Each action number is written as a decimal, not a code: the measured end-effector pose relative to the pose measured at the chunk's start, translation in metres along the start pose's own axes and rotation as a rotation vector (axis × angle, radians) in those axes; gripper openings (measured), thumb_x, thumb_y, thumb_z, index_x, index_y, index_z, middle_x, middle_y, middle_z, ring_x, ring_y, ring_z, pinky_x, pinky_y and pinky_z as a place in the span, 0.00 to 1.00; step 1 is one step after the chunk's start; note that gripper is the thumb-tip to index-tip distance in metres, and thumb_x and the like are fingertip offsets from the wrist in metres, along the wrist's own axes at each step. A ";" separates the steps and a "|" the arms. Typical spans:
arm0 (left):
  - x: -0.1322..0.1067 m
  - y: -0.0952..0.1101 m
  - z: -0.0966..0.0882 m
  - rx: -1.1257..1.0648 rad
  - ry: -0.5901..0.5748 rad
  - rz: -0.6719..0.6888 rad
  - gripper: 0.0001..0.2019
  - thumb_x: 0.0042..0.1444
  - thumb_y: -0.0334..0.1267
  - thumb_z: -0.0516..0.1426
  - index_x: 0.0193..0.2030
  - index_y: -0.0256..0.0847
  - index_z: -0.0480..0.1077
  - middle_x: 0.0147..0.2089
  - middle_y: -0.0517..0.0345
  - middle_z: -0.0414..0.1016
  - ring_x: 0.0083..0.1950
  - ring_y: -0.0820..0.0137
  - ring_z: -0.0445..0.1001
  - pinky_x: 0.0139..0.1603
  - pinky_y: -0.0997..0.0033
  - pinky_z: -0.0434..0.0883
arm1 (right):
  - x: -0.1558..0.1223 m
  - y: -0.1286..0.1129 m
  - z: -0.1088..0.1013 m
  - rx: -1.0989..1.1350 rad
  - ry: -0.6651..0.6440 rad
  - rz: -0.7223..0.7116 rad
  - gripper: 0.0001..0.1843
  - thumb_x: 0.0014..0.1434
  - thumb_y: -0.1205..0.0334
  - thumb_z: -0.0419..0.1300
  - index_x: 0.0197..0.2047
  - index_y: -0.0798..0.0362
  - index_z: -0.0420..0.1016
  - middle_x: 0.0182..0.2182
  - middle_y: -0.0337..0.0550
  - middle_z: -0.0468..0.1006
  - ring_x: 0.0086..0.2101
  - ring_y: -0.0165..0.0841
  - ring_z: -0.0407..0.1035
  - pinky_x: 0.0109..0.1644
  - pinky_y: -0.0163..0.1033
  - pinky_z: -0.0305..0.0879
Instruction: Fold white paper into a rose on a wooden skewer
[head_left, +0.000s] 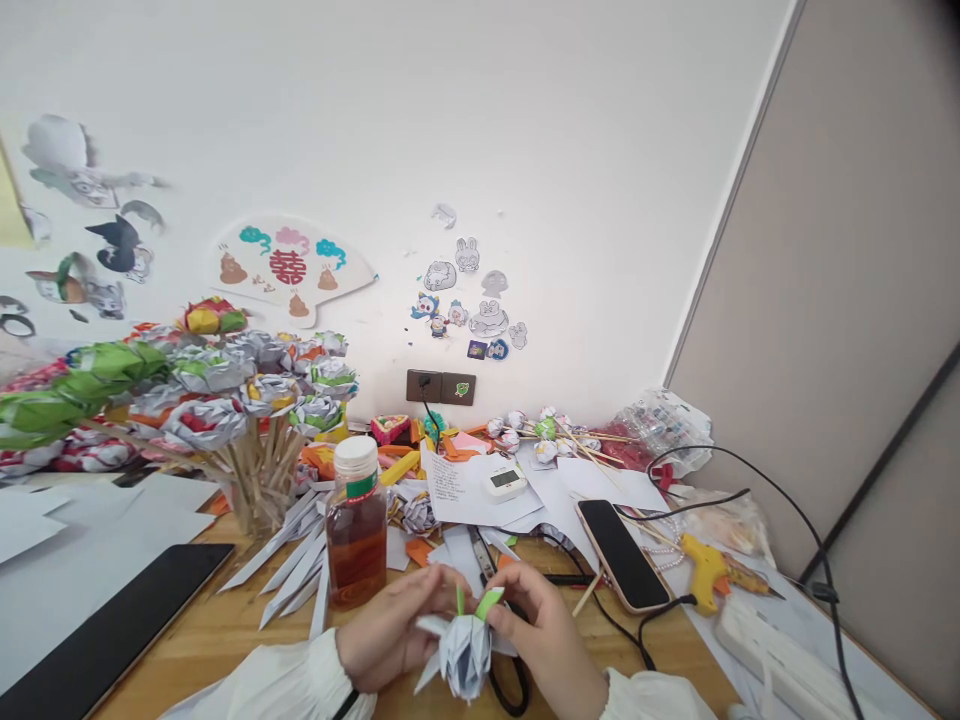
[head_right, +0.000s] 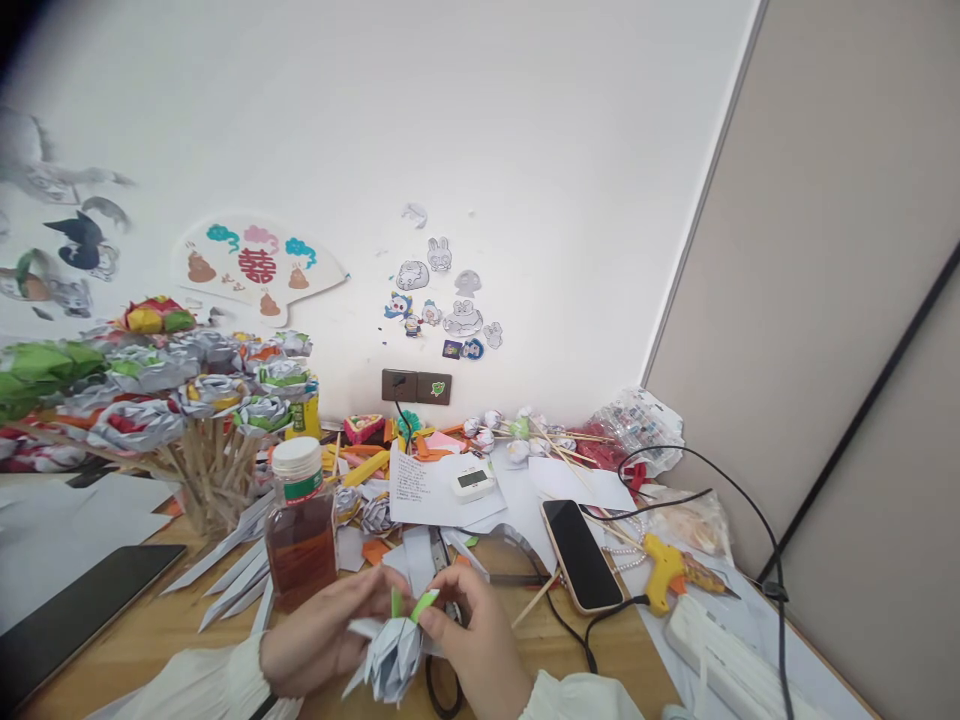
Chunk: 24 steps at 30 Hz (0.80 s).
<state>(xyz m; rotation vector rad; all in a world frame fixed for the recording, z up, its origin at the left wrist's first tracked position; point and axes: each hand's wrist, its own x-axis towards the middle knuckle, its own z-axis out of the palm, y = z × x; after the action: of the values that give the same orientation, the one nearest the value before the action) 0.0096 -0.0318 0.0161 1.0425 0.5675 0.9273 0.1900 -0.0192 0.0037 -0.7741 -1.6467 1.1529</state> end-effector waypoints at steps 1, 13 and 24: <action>0.000 0.001 0.000 -0.014 0.007 -0.007 0.19 0.54 0.52 0.47 0.36 0.37 0.67 0.33 0.56 0.70 0.28 0.75 0.67 0.30 0.74 0.62 | 0.000 0.002 0.000 0.006 0.020 0.010 0.08 0.49 0.60 0.59 0.32 0.54 0.67 0.28 0.40 0.69 0.32 0.33 0.65 0.37 0.37 0.60; -0.003 -0.018 0.008 0.546 0.151 0.241 0.40 0.33 0.51 0.63 0.54 0.53 0.51 0.49 0.54 0.57 0.45 0.62 0.64 0.41 0.66 0.64 | 0.004 0.001 0.004 0.107 0.216 0.077 0.12 0.47 0.56 0.60 0.28 0.54 0.63 0.23 0.36 0.66 0.26 0.29 0.62 0.31 0.33 0.59; 0.000 -0.012 0.003 0.761 0.346 0.312 0.21 0.42 0.42 0.61 0.46 0.45 0.66 0.50 0.51 0.67 0.51 0.58 0.64 0.50 0.63 0.62 | 0.002 0.008 0.008 0.234 0.103 0.113 0.16 0.49 0.50 0.58 0.30 0.55 0.63 0.25 0.41 0.71 0.28 0.32 0.65 0.34 0.36 0.59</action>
<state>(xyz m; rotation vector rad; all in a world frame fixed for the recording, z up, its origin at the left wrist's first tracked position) 0.0168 -0.0354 0.0070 1.6979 1.1205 1.2130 0.1818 -0.0177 -0.0039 -0.7696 -1.3691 1.3355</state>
